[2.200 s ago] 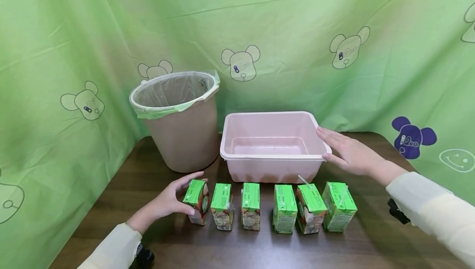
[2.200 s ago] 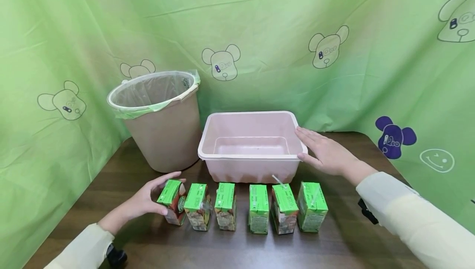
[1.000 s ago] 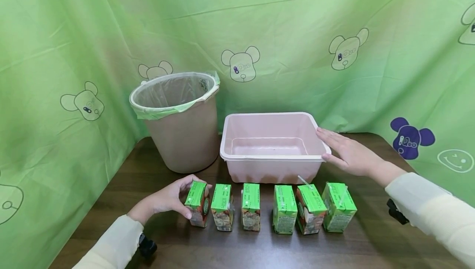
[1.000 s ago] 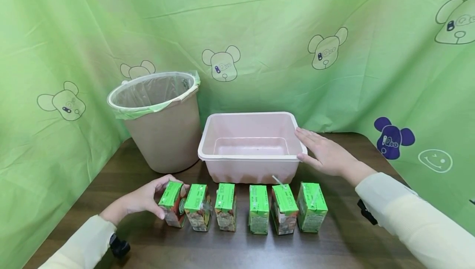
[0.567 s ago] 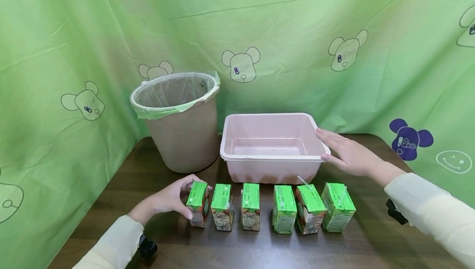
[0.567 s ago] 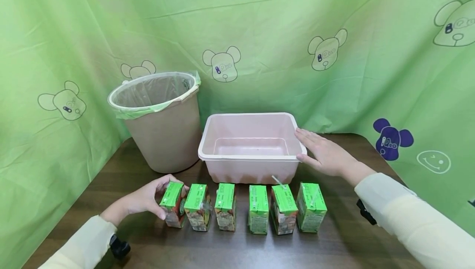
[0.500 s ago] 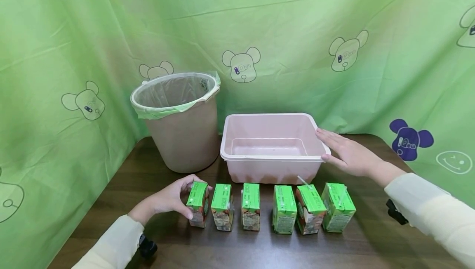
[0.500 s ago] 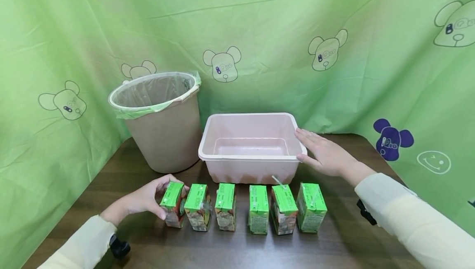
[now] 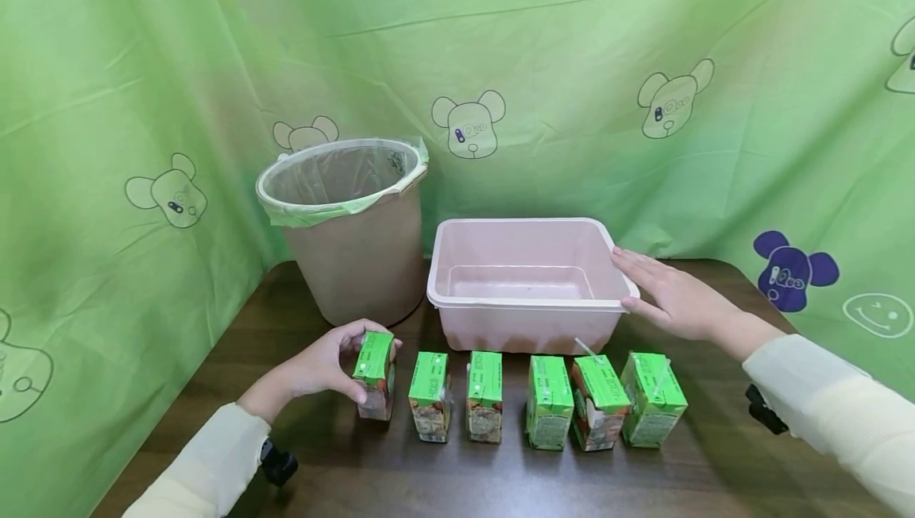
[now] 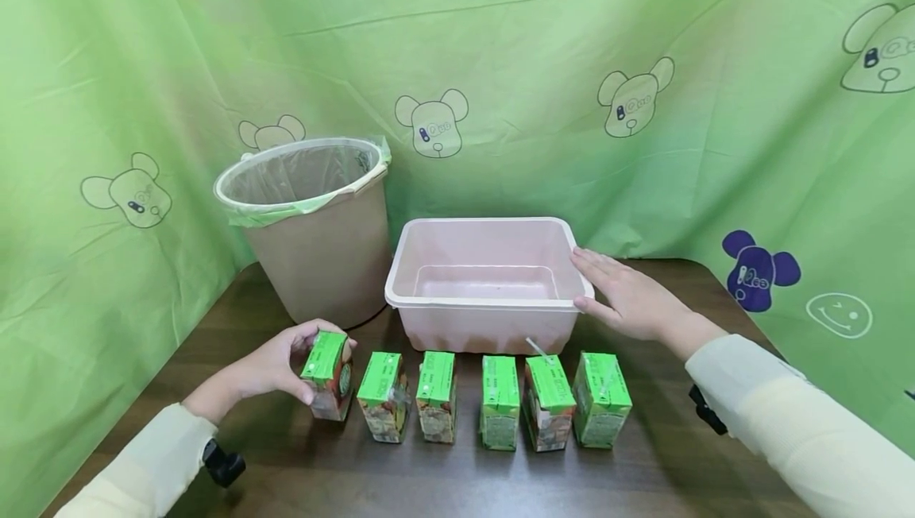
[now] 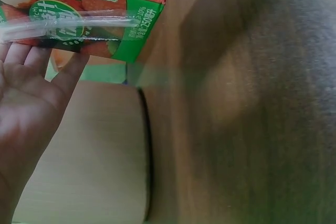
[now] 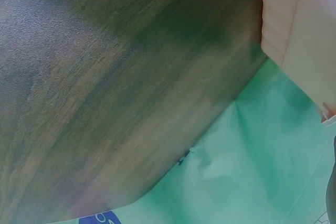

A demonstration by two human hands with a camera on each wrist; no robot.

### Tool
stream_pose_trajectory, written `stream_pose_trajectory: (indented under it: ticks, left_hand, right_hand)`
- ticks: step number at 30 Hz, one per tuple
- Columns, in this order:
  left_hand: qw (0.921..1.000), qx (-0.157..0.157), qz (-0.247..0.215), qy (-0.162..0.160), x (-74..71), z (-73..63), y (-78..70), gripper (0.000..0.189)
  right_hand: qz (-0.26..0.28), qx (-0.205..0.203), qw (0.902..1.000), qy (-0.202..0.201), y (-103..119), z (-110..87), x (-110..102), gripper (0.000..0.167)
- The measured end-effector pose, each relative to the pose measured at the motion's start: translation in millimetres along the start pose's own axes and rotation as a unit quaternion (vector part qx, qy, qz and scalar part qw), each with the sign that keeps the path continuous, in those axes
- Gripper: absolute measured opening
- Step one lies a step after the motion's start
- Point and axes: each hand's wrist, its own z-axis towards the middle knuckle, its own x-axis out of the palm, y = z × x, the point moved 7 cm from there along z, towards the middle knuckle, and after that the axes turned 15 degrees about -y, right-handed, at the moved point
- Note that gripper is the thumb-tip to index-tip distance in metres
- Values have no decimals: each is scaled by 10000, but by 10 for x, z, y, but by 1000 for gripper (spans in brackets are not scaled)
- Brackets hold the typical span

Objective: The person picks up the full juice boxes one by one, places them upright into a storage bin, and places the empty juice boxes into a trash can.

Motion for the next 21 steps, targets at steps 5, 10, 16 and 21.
stream_pose_trajectory:
  ticks: [5,10,16,21]
  left_hand:
    - [9998,54,203,-55,-33,51,-77,82]
    - [9995,218,218,-88,-52,102,-165,81]
    - [9992,363,146,-115,-56,178,-347,83]
    - [9985,518,100,-151,-41,278,-535,85]
  right_hand:
    - [-23,-20,10000,-32,-11,-9,0,67]
    - [-28,8,10000,-34,-13,-17,4,66]
    - [-51,50,10000,-42,-21,-14,18,67]
    - [-13,-31,10000,-29,-7,-5,7,66]
